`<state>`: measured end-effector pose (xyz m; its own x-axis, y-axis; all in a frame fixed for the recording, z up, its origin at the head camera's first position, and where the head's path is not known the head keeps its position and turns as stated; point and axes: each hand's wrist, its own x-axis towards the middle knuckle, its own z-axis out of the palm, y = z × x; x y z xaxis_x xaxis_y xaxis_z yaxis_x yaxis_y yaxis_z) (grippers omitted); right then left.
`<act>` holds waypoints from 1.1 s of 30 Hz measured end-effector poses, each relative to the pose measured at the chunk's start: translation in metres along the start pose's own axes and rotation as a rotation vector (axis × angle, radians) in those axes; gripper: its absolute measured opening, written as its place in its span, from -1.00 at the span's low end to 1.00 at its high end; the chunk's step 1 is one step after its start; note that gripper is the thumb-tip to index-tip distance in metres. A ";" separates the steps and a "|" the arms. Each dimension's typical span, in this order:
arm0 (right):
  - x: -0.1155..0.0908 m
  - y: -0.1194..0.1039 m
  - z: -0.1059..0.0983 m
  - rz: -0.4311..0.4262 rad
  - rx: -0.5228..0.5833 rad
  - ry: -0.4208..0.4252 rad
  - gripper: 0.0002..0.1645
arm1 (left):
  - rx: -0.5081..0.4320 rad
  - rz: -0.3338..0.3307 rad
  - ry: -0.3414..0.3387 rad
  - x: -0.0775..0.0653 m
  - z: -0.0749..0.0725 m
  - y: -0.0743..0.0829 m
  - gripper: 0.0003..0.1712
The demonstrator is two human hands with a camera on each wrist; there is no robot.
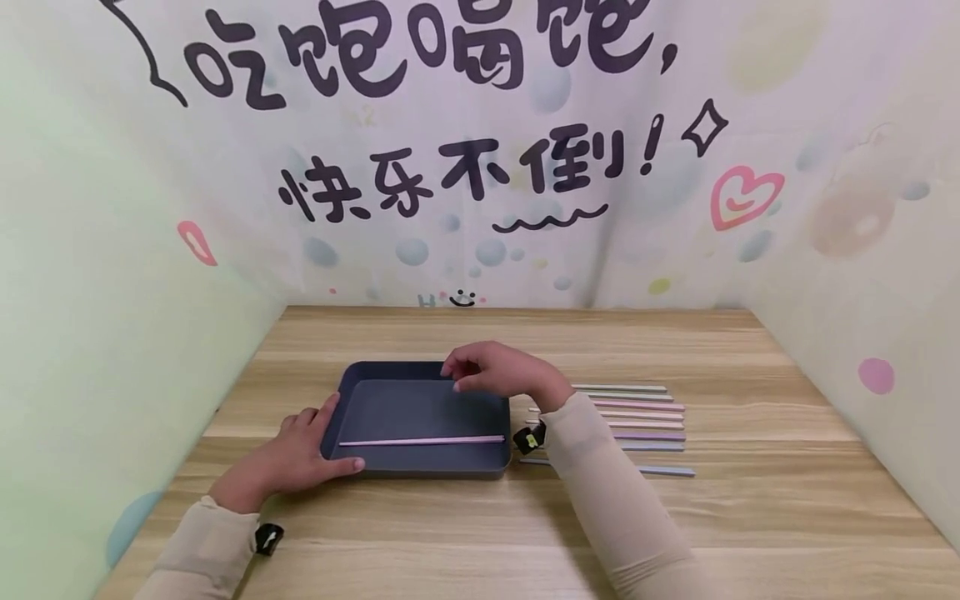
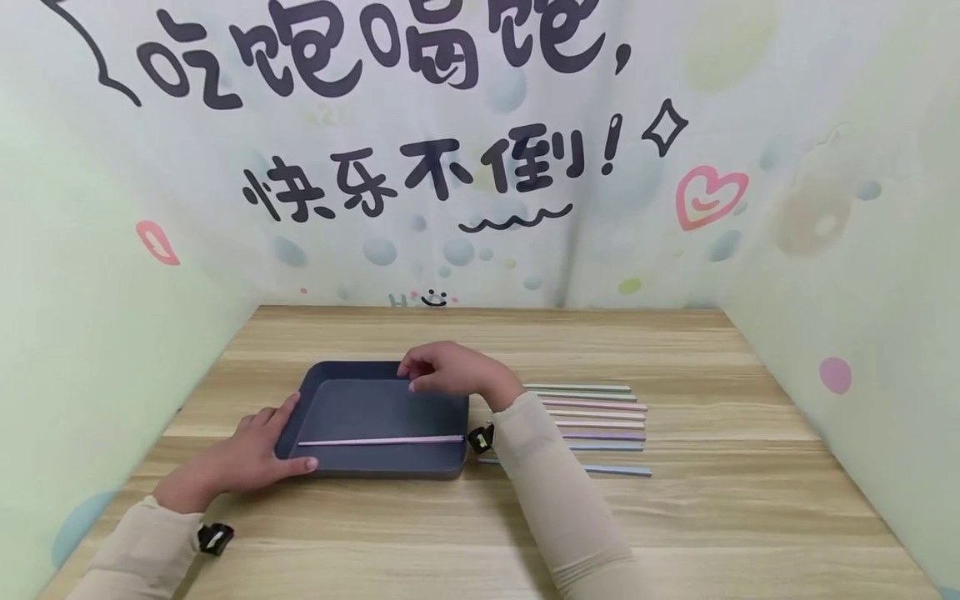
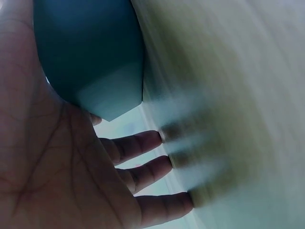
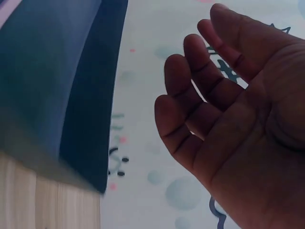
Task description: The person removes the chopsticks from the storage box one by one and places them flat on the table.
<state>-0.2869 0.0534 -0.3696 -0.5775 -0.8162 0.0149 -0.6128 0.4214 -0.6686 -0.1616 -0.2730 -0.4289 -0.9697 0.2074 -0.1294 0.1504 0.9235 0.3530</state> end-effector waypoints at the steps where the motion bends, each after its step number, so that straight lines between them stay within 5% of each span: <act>1: 0.001 -0.001 0.002 0.007 -0.005 -0.009 -0.76 | -0.006 0.008 -0.002 0.001 0.002 0.001 0.38; 22: 0.042 0.000 0.061 -0.036 -0.037 -0.241 -0.77 | 0.014 -0.005 0.013 -0.002 -0.002 0.001 0.37; 33: 0.048 0.006 0.074 -0.026 -0.076 -0.255 -0.82 | 0.012 -0.011 0.003 0.000 -0.002 -0.001 0.39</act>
<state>-0.2789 -0.0124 -0.4282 -0.4120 -0.8965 -0.1630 -0.6699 0.4193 -0.6127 -0.1618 -0.2742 -0.4273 -0.9718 0.1960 -0.1309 0.1416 0.9294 0.3408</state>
